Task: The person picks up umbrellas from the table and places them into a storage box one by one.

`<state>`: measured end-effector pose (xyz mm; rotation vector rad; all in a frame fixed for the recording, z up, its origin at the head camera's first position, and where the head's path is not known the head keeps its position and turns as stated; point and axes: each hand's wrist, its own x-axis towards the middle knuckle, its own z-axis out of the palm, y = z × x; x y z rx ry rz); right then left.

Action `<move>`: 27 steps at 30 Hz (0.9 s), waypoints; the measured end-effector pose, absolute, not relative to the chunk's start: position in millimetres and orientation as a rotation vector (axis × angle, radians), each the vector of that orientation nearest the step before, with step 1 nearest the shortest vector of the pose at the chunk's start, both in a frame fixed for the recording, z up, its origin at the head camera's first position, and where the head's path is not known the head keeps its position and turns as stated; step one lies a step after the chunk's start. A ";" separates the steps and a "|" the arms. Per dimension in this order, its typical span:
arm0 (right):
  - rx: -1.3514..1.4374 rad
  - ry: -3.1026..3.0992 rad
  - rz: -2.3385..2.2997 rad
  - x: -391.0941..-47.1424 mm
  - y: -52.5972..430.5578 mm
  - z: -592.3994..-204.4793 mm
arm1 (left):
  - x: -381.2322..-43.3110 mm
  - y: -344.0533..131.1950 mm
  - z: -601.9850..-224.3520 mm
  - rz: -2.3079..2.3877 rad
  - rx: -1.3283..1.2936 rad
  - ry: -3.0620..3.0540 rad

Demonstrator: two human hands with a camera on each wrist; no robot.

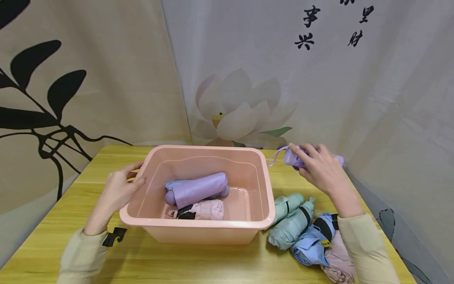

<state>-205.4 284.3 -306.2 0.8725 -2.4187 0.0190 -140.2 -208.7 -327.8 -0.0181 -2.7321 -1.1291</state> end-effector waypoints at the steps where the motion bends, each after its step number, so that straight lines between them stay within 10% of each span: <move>1: 0.879 -2.409 0.017 -204.8 282.3 -304.4 | -140.1 -208.5 -327.8 -1.130 -0.018 -2.733; 27: 1.009 -2.218 0.089 -208.4 214.3 -262.0 | -139.8 -208.2 -327.2 -1.124 0.003 -2.750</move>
